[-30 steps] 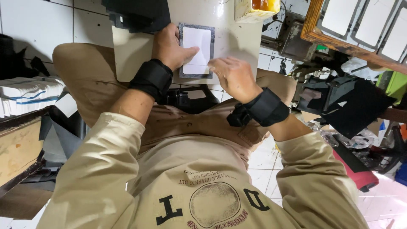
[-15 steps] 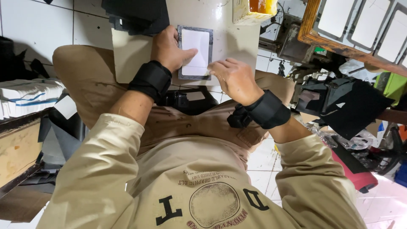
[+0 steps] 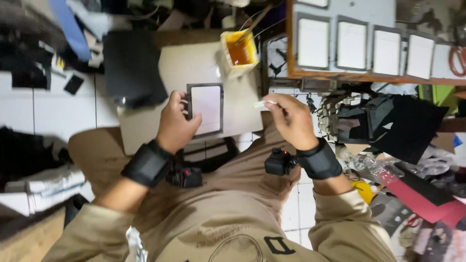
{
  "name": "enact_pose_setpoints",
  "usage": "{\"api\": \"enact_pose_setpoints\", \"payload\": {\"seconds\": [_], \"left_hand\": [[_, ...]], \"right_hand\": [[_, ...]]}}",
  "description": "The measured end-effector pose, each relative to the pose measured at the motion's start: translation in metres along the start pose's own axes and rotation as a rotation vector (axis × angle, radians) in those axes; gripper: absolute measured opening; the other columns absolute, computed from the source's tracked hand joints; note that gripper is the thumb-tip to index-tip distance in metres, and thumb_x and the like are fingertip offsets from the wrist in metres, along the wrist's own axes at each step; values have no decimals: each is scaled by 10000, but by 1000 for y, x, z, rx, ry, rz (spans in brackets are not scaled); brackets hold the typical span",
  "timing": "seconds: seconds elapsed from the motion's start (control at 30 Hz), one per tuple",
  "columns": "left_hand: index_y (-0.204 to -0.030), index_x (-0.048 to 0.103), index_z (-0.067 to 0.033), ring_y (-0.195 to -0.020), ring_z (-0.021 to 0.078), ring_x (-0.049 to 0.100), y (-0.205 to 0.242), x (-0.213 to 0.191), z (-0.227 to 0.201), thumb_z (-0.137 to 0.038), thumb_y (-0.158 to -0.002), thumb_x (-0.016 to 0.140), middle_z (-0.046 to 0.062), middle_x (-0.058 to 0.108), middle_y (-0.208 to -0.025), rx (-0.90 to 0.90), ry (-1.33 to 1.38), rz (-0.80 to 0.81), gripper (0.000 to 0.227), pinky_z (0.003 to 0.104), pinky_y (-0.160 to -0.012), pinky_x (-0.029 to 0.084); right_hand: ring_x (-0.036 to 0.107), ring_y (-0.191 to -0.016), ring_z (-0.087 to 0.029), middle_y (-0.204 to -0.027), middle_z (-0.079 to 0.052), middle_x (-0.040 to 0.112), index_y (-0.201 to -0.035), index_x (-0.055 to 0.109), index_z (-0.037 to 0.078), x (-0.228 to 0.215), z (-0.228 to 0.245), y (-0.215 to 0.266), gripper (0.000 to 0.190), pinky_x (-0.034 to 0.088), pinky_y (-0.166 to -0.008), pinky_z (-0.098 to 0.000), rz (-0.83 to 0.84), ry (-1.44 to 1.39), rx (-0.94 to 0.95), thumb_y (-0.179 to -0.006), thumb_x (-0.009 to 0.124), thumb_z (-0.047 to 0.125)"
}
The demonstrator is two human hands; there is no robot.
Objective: The person applies adhesive to the edges of rectangular leather pieces using an applicator stick.
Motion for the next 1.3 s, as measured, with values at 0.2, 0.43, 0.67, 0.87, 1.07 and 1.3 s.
{"api": "enact_pose_setpoints", "payload": {"seconds": [0.2,0.43,0.67,0.87,1.07,1.3], "left_hand": [[-1265,445,19,-869,141,710,-43,49,-122,-44,-883,703,122,701,-1010,120,320,182,465,273,-708,584],[-1344,416,58,-900,169,723,-164,178,-214,-58,-841,716,130,716,-1043,462,190,182,597,337,-802,575],[-1149,600,46,-818,395,699,-312,290,-210,-95,-748,749,234,726,-959,817,46,-120,450,472,-720,568],[-959,625,63,-766,415,712,-395,340,-157,-134,-804,687,249,690,-822,527,-172,29,258,457,-705,584],[-832,658,18,-790,405,707,-436,367,-109,-119,-780,680,207,709,-802,429,-410,90,148,443,-700,578],[-836,620,-8,-742,322,714,-420,353,-124,-136,-895,637,192,709,-821,312,-692,210,142,388,-706,571]], "right_hand": [[655,-932,-89,-1086,-75,730,-1182,699,-7,-81,-43,46,115,536,-826,-246,-416,-162,116,-1076,654,1],[608,-793,-31,-1010,-22,708,-1198,656,-6,-157,-91,116,95,484,-711,-188,-829,-249,332,-1111,661,34],[623,-817,-37,-1017,-42,711,-1260,639,-25,-173,-136,181,125,509,-760,-180,-901,-127,407,-1156,656,42],[621,-808,-39,-1006,-41,708,-1248,632,-20,-162,-163,212,127,511,-756,-177,-947,-202,463,-1144,656,50],[613,-772,-47,-921,-34,683,-1239,653,-20,-147,-185,233,144,508,-780,-206,-964,-209,588,-1115,682,49],[611,-804,-55,-956,-34,686,-1211,656,-24,-141,-177,228,139,502,-750,-198,-922,-190,609,-1091,673,43]]}}
Point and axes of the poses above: each hand's wrist, its own y-axis away from the middle knuckle, its own x-axis out of the palm, z = x × y, the point moved 4 cm from there along -y, towards the middle knuckle
